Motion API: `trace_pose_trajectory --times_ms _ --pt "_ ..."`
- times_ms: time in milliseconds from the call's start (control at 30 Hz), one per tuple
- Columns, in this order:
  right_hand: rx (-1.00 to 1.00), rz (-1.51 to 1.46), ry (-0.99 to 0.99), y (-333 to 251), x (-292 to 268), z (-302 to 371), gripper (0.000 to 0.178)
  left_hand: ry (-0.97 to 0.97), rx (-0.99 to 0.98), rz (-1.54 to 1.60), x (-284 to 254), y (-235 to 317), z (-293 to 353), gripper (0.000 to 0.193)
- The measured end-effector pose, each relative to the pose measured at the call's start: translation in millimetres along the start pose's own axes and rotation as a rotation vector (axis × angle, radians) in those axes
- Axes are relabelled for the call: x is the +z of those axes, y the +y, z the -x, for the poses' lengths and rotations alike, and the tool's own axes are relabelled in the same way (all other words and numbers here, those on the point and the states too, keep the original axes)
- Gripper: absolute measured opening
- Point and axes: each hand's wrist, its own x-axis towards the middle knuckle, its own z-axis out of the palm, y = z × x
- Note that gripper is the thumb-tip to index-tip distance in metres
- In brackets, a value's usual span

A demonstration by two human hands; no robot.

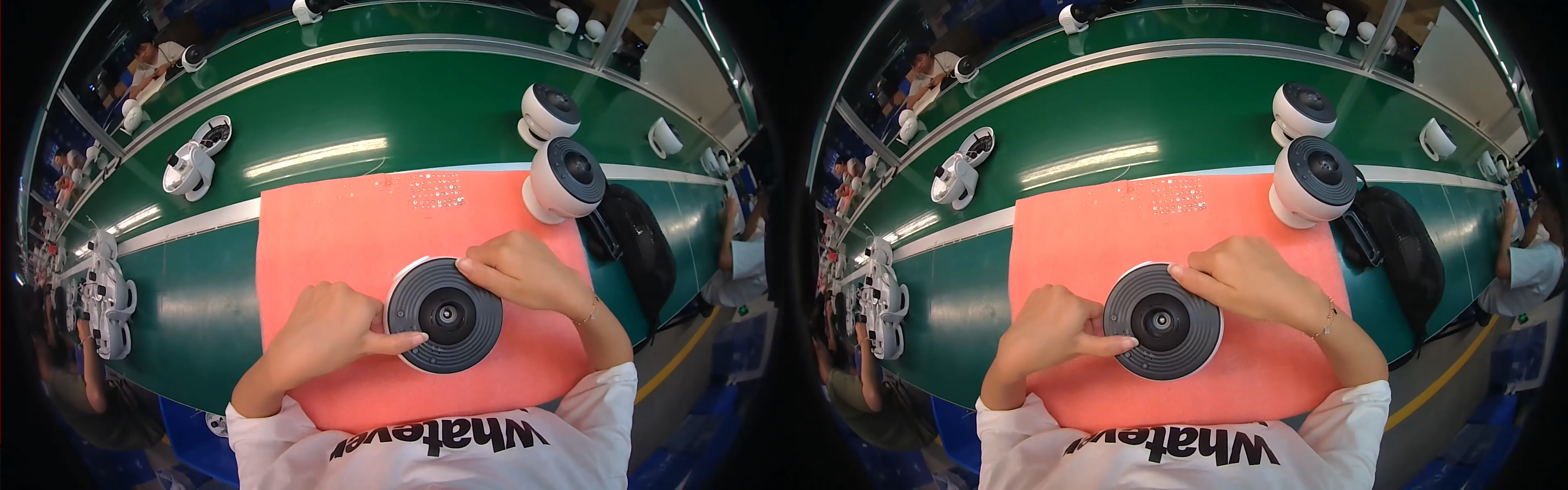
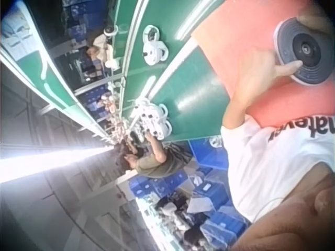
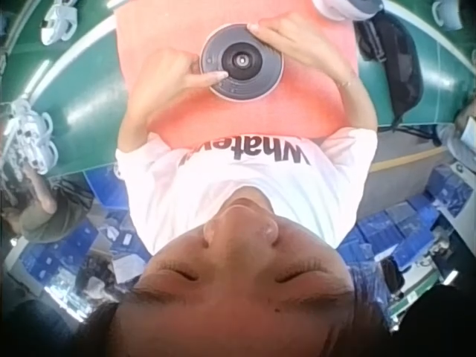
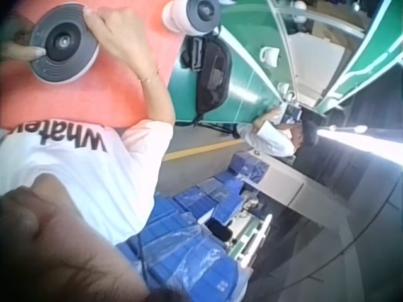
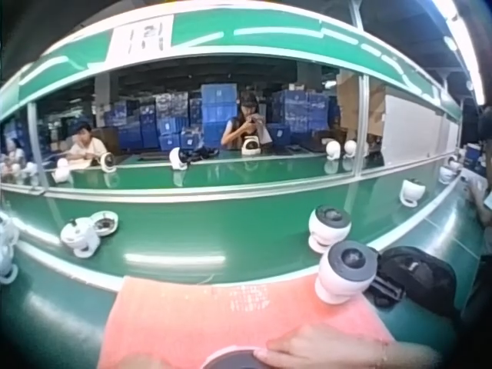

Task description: Assembling security camera components on an industrial assembly line.

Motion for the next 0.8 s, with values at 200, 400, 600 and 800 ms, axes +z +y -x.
trace_pose_trajectory --times_ms 200,400,600,800 --pt "0.018 -0.009 -0.045 -2.5 -0.6 -3.2 0.047 -0.005 -0.05 0.073 -3.6 -0.1 2.5 0.05" --pt "-0.367 0.21 0.229 -44.4 7.3 7.2 0.042 0.013 -0.037 0.07 -5.7 -10.2 8.7 0.051" --pt "-0.349 0.045 0.132 -65.2 12.4 10.2 0.038 -0.033 -0.049 0.058 -9.0 -15.6 14.6 0.05" --pt "-0.475 -0.021 0.009 -67.2 13.0 0.0 0.031 0.01 -0.012 0.066 -3.2 -24.6 22.0 0.049"
